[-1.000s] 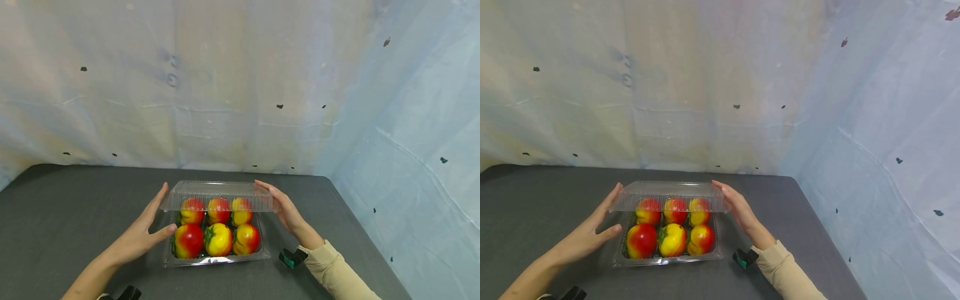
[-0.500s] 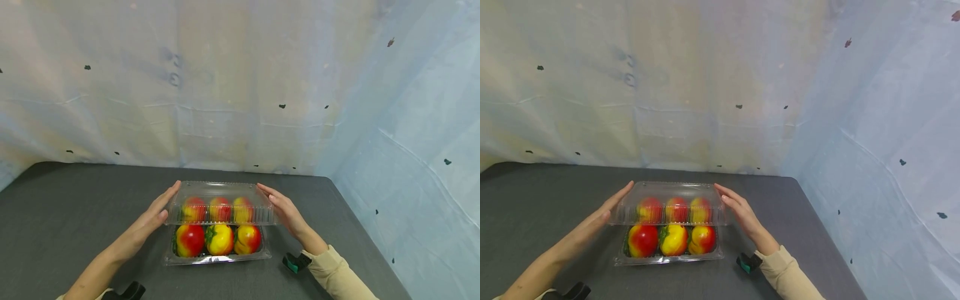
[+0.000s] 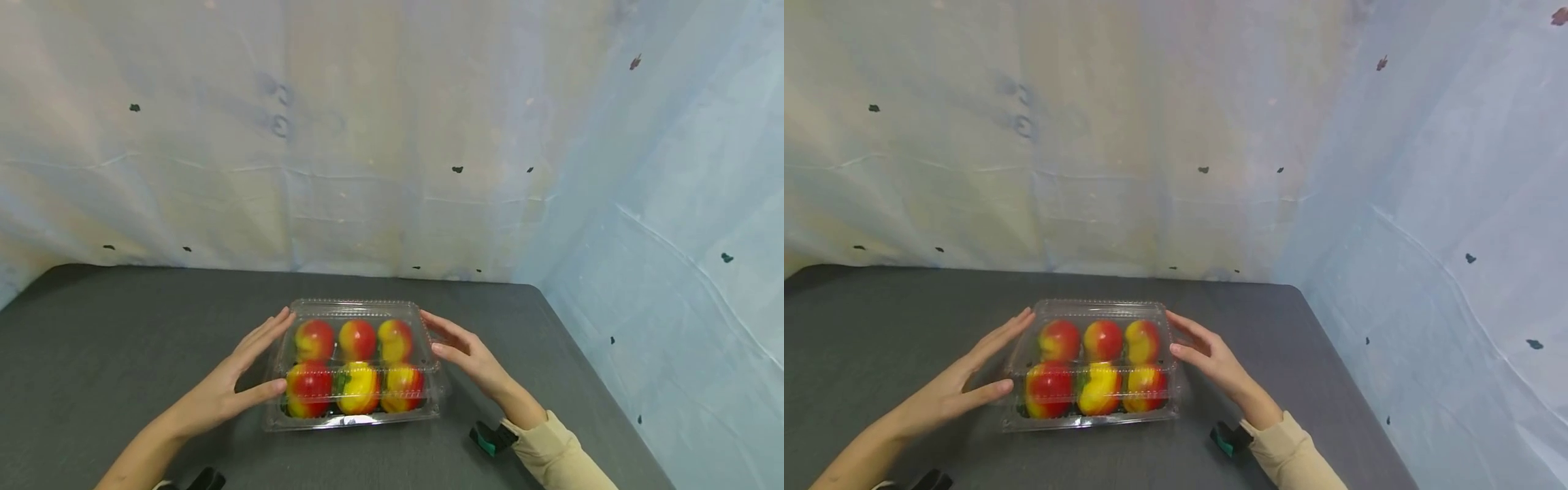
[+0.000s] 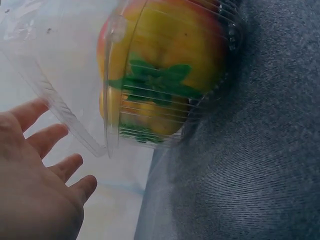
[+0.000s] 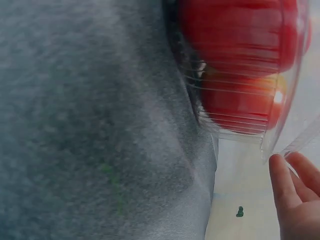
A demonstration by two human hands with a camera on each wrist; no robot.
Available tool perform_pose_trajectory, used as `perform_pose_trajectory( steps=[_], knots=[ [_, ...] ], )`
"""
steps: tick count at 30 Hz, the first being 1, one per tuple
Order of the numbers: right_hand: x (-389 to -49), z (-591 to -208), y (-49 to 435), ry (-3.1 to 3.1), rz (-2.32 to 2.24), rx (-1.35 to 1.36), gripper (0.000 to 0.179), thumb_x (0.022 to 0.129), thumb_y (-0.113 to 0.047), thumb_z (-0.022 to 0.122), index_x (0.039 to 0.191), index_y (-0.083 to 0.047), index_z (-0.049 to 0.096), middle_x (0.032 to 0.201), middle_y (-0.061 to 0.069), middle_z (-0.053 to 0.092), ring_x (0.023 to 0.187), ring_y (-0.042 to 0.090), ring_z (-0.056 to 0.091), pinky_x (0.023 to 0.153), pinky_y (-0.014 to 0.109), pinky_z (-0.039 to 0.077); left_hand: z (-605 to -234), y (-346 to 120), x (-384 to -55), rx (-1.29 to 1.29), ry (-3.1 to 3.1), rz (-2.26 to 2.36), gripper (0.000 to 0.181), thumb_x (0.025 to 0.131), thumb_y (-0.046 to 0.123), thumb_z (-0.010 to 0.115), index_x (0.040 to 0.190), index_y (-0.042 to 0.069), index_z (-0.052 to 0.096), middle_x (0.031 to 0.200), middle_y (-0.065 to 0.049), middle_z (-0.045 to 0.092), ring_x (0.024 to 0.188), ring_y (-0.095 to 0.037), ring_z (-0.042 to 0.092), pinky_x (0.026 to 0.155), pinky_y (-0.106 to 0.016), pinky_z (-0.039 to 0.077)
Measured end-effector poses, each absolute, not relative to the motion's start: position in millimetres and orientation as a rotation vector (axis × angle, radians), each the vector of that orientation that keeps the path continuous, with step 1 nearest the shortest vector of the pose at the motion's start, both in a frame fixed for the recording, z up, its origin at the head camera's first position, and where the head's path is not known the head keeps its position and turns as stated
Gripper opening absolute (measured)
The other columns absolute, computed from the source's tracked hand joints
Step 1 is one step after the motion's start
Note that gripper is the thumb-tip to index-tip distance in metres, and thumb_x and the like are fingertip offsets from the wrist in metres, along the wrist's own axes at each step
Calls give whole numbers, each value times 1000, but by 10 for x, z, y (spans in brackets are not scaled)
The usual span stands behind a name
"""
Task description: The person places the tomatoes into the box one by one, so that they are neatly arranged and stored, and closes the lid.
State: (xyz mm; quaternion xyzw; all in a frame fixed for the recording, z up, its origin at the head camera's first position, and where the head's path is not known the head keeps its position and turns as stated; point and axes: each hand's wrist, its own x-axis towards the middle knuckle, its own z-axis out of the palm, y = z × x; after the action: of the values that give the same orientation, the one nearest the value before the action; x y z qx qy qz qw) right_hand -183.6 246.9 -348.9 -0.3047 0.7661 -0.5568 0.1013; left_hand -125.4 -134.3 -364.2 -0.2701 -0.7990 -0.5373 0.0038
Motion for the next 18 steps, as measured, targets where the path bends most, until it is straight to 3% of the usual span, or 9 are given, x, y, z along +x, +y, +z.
perform_pose_trajectory(
  steps=[3,8,11,15,18],
  knots=[
    [-1815,-3495,2463,2251,-1625,-912,57,99,-19,50,150,-3,30,153,26,27,136,48,30,102,23,42,-3654,-1349,-1236,-827,-2529,-1664,77,90,16,61,153,35,21,162,3,7,145,-44,-1,82,-86,12],
    [-1764,-3524,2465,2356,-1522,-917,59,97,-14,55,151,-7,30,155,19,28,140,36,30,108,42,38,-3675,-1364,-1215,-829,-2552,-1617,77,89,16,65,152,32,25,162,-1,9,146,-40,4,83,-85,15],
    [-1722,-3535,2452,2439,-1427,-925,63,95,-14,59,151,-9,30,155,15,30,139,33,34,106,46,39,-3696,-1386,-1210,-837,-2568,-1574,78,87,18,67,152,29,26,162,-2,10,148,-15,3,83,-84,18],
    [-1682,-3517,2432,2463,-1406,-909,65,94,-14,61,151,-9,30,155,13,30,139,33,35,105,45,40,-3697,-1405,-1208,-854,-2588,-1534,82,85,20,71,153,26,25,162,-5,9,148,-23,7,84,-83,21],
    [-1663,-3488,2440,2433,-1412,-833,66,95,-16,61,152,-9,28,156,15,28,138,37,36,104,47,41,-3709,-1422,-1210,-883,-2610,-1537,86,84,21,72,154,26,22,162,-8,8,140,-52,11,83,-83,24]
  ],
)
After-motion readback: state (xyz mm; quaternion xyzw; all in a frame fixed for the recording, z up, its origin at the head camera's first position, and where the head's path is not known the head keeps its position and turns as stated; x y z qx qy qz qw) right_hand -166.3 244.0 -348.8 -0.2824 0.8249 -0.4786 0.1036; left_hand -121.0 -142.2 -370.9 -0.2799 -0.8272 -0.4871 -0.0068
